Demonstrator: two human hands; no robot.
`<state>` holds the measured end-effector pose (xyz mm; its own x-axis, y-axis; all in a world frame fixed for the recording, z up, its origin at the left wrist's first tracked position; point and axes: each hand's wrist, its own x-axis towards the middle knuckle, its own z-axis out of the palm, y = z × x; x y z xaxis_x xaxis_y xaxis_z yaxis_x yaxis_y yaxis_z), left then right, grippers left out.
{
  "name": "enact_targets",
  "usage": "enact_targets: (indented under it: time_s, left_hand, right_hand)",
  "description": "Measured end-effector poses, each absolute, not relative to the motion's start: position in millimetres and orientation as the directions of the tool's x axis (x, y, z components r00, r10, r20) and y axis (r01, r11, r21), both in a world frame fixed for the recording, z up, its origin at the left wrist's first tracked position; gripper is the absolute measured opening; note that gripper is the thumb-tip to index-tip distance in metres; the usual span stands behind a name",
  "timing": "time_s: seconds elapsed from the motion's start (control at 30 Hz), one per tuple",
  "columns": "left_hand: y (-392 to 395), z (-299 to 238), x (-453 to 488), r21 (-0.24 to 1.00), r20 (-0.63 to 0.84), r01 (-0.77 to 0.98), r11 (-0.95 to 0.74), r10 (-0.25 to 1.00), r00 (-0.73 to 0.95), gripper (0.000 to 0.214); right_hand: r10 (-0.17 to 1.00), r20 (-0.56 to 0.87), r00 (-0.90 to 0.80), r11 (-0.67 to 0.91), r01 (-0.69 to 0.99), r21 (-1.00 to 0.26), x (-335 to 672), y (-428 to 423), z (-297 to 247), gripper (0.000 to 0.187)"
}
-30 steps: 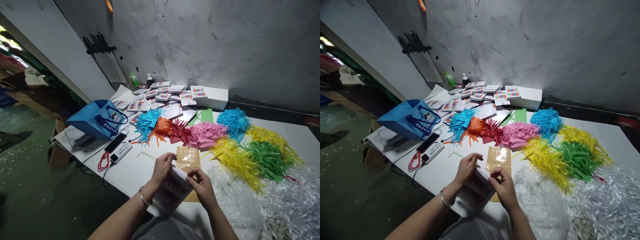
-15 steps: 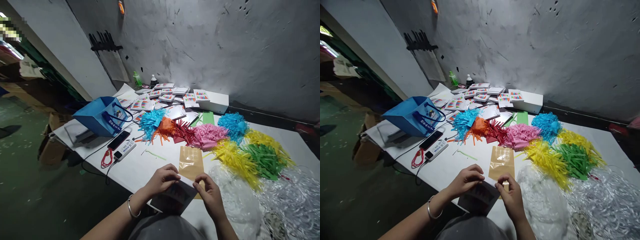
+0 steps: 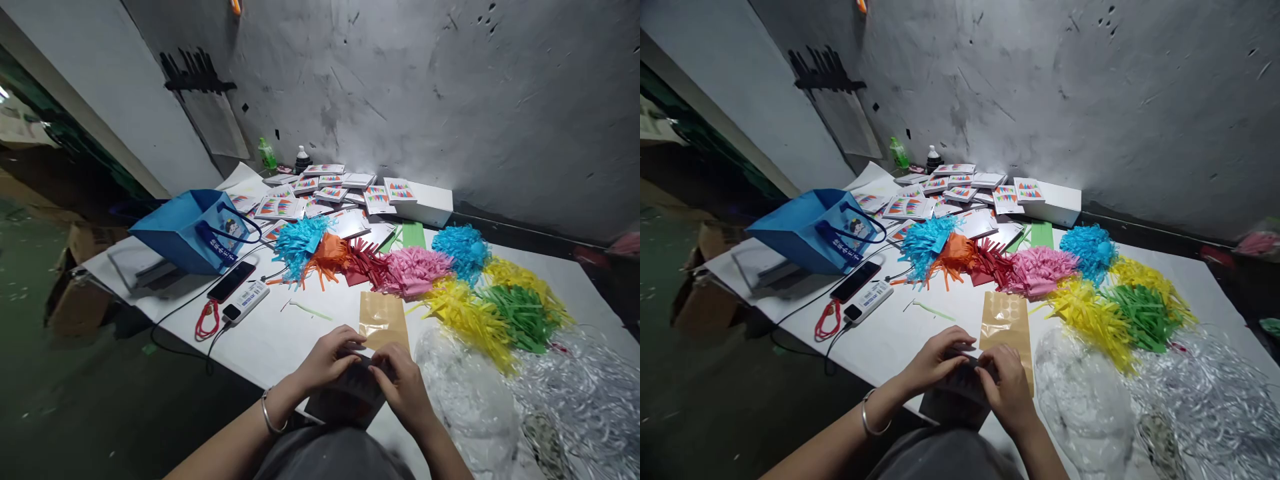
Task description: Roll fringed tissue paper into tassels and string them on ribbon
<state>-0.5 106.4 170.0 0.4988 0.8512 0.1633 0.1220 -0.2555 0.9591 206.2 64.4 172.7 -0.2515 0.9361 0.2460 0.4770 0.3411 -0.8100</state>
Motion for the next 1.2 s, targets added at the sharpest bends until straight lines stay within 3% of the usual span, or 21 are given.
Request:
enact_targets:
  time_s: [0.33,0.5,0.6,0.73,1.0,1.07,1.1,1.13,1.2]
  left_hand:
    - [108,168,0,0.919,0.199,0.208,-0.336,0.847,0.493,0.036]
    - [106,166,1,0.921,0.15,0.255,-0.294,0.872,0.465,0.043]
    - [105,166,3,0.928,0.124,0.264,-0.264,0.885,0.45,0.048]
    - [106,165,3,0.921,0.125,0.275,-0.276,0.878,0.462,0.047]
    - [110,160,1,0.935,0.127,0.243,-0.259,0.883,0.452,0.047]
    - [109,159,0,0.94,0.122,0.236,-0.246,0.889,0.441,0.05]
    - [108,159,-1,0.945,0.115,0.231,-0.233,0.894,0.432,0.051]
    - [108,157,-2,0.95,0.108,0.223,-0.218,0.901,0.42,0.053]
    - [106,151,-4,0.959,0.114,0.2,-0.201,0.919,0.377,0.059]
  right_hand:
    - [0.929,0.326,-0.173,0.367,0.531,-0.764,199,69,167,0.014]
    - [0.895,0.441,-0.064,0.393,0.58,-0.713,200,64,163,0.031]
    - [0.843,0.522,-0.129,0.479,0.619,-0.622,203,59,157,0.019]
    - [0.792,0.574,-0.21,0.543,0.671,-0.504,203,62,153,0.025]
    - [0.833,0.488,-0.26,0.48,0.777,-0.406,210,71,153,0.03]
    - [0.871,0.461,-0.17,0.396,0.8,-0.451,218,67,139,0.035]
    - [0.902,0.422,-0.091,0.33,0.776,-0.538,221,62,129,0.042]
    - [0.94,0.341,0.004,0.24,0.702,-0.67,222,57,117,0.053]
    - [0.99,0.053,0.131,0.001,0.368,-0.93,220,43,93,0.066]
